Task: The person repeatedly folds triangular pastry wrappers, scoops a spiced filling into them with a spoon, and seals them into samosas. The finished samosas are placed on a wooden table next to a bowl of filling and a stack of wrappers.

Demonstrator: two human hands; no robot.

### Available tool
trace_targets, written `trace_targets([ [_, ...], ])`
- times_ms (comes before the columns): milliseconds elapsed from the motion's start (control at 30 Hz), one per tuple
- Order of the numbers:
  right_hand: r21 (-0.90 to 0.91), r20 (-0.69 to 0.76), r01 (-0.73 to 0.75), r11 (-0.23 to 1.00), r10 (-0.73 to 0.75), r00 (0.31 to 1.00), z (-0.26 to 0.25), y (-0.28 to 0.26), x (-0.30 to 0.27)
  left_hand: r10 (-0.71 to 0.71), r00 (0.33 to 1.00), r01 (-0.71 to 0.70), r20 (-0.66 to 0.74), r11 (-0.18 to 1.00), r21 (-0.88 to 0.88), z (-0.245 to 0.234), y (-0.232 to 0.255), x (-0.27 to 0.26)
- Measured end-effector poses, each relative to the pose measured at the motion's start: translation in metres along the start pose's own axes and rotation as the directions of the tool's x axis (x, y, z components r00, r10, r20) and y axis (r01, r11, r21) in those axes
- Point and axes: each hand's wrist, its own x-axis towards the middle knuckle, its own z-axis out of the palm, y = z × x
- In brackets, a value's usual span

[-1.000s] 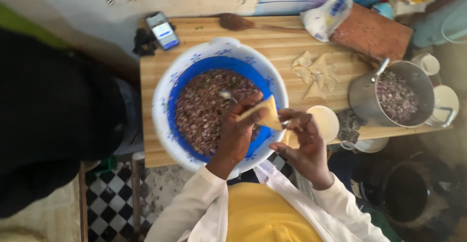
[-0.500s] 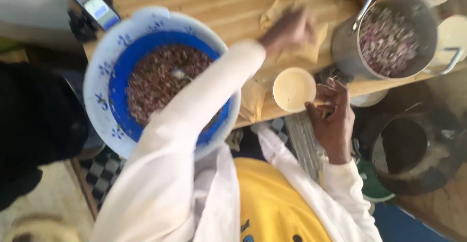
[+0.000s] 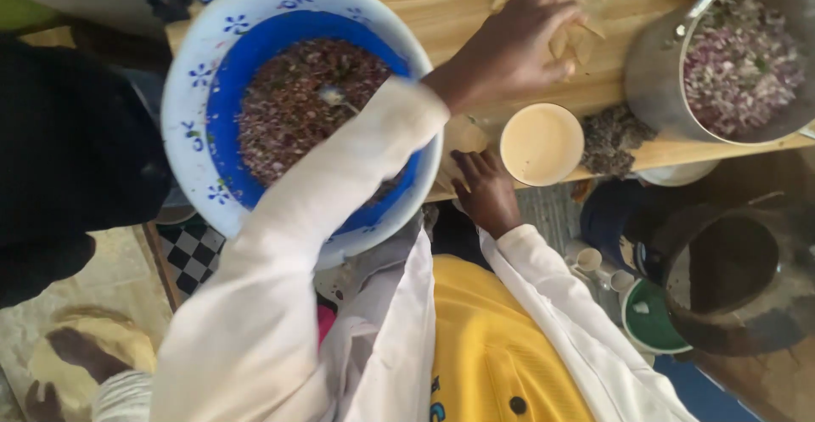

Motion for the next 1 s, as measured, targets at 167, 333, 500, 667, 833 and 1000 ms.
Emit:
trace_targets([
  [167, -0.082, 0.191, -0.263, 0.961, 0.275, 0.942, 0.003, 0.01, 0.009, 0.009, 0.963, -0.048, -0.269, 0.989, -0.141, -0.104, 0.059, -0.118],
  [333, -0.039, -0.149, -0.062, 0.997, 0.055, 0.987, -0.024, 0.005, 0.066, -0.52, 0.854, 0.318, -0.035, 0.573, -0.755, -0.126, 0.084, -0.201],
  [500, -0.271, -0.273, 0.008, 0.962, -0.085, 0.958, -0.082, -0.069, 0.115, -0.493, 0.864, 0.189, 0.101, 0.133, -0.973, -0.092, 0.072, -0.233],
  [667, 0.34, -0.099, -0.006, 0.94, 0.042, 0.994, -0.096, -0.151, 0.114, -0.514, 0.856, 0.032, 0.061, -0.065, -0.997, -0.104, 0.064, -0.239],
  [833, 0.809, 0.045, -0.259, 0.527, 0.384, 0.922, -0.076, -0.156, 0.117, -0.462, 0.883, 0.049, 0.08, -0.079, -0.996, -0.115, 0.056, -0.259],
  [1000, 0.766, 0.144, -0.288, 0.575, 0.282, 0.948, -0.043, -0.147, 0.104, -0.505, 0.79, 0.291, -0.348, 0.808, -0.511, -0.116, 0.034, -0.269],
])
